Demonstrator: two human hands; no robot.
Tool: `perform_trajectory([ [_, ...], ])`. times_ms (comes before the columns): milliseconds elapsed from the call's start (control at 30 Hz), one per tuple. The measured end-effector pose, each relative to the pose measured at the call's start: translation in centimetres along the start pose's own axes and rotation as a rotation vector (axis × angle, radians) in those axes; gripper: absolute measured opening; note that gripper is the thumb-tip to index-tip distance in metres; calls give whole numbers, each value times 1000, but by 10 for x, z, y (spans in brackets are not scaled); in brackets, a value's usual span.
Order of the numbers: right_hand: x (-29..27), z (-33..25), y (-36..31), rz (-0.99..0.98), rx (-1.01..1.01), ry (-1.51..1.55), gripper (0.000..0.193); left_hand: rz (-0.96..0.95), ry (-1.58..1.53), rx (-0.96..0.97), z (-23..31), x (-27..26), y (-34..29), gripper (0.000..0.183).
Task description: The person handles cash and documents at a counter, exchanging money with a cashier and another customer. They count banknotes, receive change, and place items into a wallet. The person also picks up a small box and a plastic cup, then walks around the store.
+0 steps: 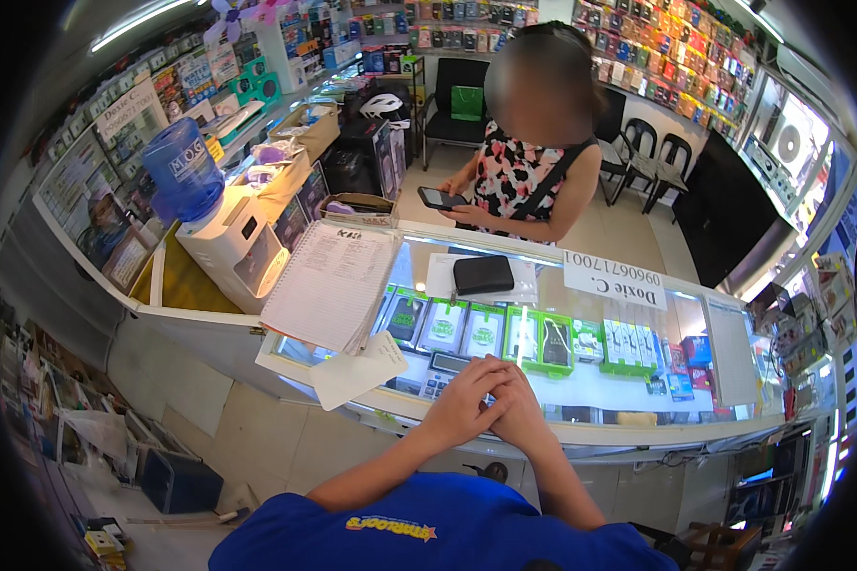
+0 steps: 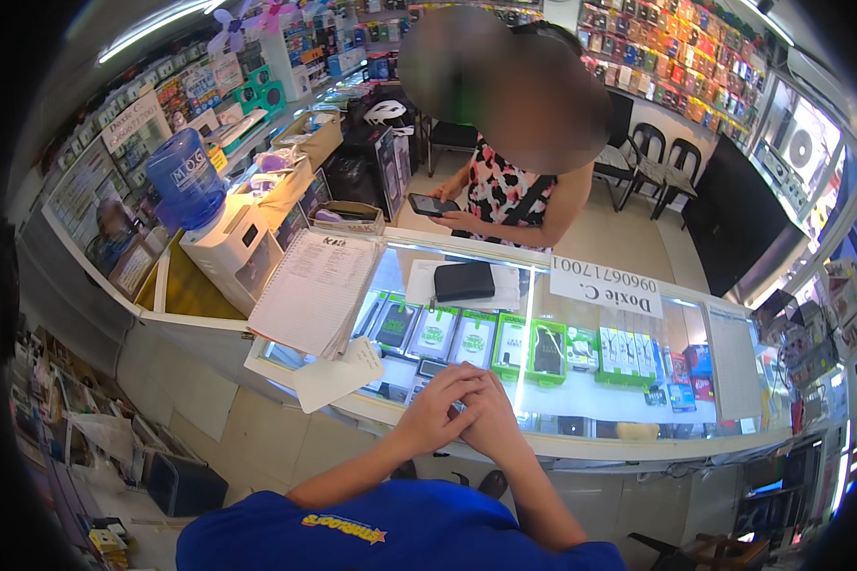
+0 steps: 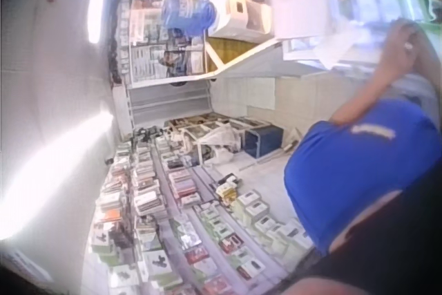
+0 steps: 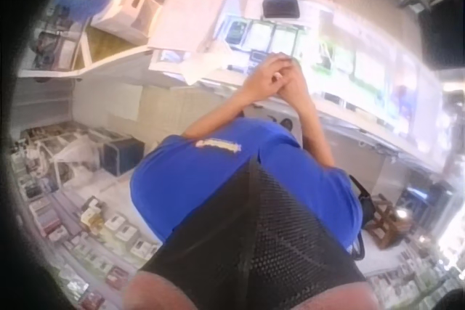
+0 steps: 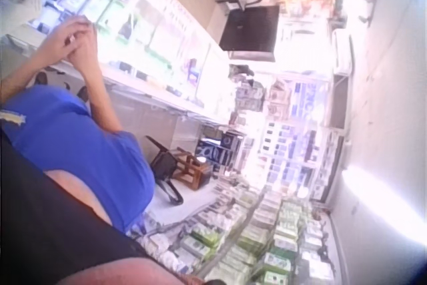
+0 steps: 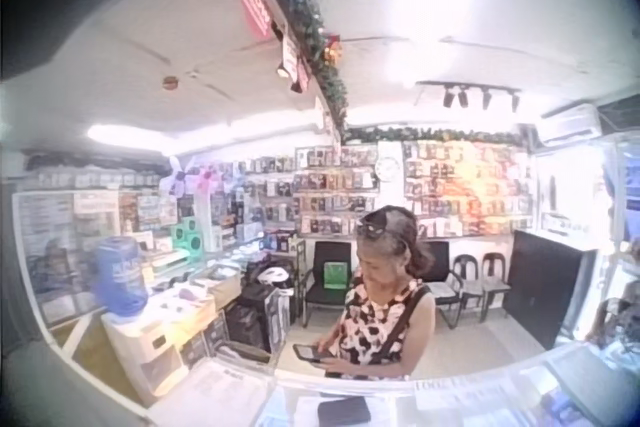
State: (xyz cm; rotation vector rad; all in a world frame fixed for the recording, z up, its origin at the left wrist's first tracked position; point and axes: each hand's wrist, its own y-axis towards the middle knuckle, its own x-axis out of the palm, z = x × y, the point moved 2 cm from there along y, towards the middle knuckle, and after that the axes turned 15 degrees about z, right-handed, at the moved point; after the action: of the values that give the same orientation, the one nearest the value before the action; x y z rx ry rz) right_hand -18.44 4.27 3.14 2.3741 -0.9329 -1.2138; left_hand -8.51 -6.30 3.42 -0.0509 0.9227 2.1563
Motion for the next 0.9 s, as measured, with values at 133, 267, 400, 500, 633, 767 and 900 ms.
perform_trajectory([
  [133, 2, 4, -3, 18, 29, -19, 43, -14, 24, -20, -1, 2, -1, 40],
  [267, 3, 7, -5, 29, 31, -18, 43, -22, 26, -46, 1, 2, -1, 41],
  [400, 5, 10, -6, -8, 23, -54, 44, -25, 33, -36, 1, 2, 1, 41],
  [500, 5, 12, -8, 28, -4, -49, 42, -19, 20, -43, 1, 2, 1, 40],
  [633, 6, 15, -7, 45, -2, -5, 39, -21, -18, -68, -1, 5, 2, 39],
  [767, 6, 14, -8, 58, 24, -6, 39, -21, 16, -35, -1, 6, 3, 38],
  [900, 5, 15, -8, 25, -2, -34, 41, 7, 31, -15, 2, 8, 4, 35],
])
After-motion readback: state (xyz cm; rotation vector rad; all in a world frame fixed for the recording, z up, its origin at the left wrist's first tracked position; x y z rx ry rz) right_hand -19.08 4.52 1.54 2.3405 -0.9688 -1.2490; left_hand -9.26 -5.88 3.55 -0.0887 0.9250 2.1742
